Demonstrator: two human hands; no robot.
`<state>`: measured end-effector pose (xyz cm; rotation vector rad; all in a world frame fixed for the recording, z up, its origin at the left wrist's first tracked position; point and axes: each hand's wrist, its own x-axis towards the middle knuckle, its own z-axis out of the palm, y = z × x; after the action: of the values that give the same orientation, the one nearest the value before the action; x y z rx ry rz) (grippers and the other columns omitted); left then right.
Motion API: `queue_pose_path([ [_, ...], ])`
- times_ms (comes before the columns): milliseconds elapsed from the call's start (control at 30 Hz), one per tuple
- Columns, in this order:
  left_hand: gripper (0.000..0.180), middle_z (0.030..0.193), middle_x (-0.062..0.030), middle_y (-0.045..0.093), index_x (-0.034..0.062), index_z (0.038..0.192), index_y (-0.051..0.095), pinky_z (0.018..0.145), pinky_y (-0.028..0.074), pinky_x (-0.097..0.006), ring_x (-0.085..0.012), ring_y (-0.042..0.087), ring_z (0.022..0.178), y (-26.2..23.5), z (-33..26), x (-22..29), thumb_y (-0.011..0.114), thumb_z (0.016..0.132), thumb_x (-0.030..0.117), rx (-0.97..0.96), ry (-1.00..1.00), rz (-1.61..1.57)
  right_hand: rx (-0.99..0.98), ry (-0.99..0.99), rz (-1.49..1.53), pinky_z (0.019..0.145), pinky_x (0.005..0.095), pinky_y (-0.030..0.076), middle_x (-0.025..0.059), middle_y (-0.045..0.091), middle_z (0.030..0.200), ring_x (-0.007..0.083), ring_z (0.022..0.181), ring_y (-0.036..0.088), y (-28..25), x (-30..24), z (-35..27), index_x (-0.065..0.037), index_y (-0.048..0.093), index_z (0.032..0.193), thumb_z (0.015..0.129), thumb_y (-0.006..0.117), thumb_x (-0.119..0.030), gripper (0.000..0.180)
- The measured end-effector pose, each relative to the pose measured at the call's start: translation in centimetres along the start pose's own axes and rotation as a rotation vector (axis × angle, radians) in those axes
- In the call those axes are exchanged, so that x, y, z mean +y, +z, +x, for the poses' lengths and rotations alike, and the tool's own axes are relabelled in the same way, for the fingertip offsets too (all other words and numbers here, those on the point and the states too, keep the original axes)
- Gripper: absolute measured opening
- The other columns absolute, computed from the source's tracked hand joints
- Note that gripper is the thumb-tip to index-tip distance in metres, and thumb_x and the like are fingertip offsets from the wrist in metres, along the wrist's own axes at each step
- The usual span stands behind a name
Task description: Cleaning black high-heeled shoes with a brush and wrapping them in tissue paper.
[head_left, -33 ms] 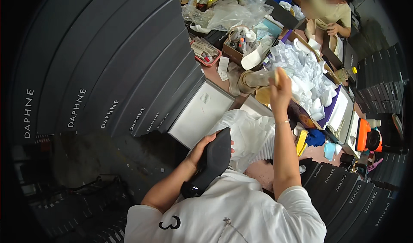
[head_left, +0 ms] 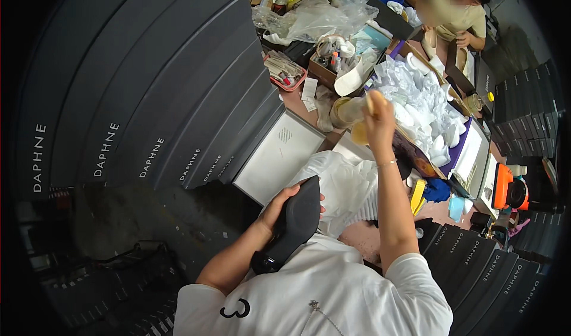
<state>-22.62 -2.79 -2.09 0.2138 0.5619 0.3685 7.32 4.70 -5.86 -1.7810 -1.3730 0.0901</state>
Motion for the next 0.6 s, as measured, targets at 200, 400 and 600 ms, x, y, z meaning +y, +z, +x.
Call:
queue_pose_path([
  [200, 0.067, 0.116, -0.0184, 0.054, 0.0078, 0.142, 0.035, 0.08, 0.055, -0.04, -0.0303, 0.062, 0.098, -0.7, 0.0, 0.1, 0.053, 0.09, 0.045, 0.026, 0.103, 0.048, -0.084, 0.11, 0.033, 0.079, 0.0383, 0.047, 0.0193, 0.056, 0.102, 0.0329, 0.09, 0.058, -0.3, -0.7, 0.1, -0.006, 0.067, 0.109, 0.092, 0.06, -0.019, 0.023],
  [400, 0.062, 0.114, -0.0161, 0.057, 0.0074, 0.142, 0.035, 0.082, 0.054, -0.037, -0.028, 0.062, 0.099, -1.5, 0.7, 0.0, 0.048, 0.094, 0.044, 0.064, 0.125, 0.139, -0.488, 0.257, 0.456, 0.077, 0.0352, 0.049, 0.0184, 0.06, 0.09, 0.0333, 0.084, 0.06, -7.2, -10.8, -11.3, 0.0, 0.06, 0.104, 0.09, 0.059, -0.01, 0.017],
  [600, 0.055, 0.128, -0.0094, 0.054, 0.0041, 0.143, 0.039, 0.099, 0.042, -0.029, -0.0156, 0.054, 0.112, 1.4, 1.0, -3.1, 0.036, 0.1, 0.039, 0.032, 0.212, 0.446, -0.377, -0.257, 0.257, 0.055, 0.0367, 0.048, 0.0121, 0.056, 0.078, 0.0286, 0.063, 0.059, -7.9, -12.7, -17.7, -0.005, 0.062, 0.088, 0.078, 0.069, -0.004, 0.012],
])
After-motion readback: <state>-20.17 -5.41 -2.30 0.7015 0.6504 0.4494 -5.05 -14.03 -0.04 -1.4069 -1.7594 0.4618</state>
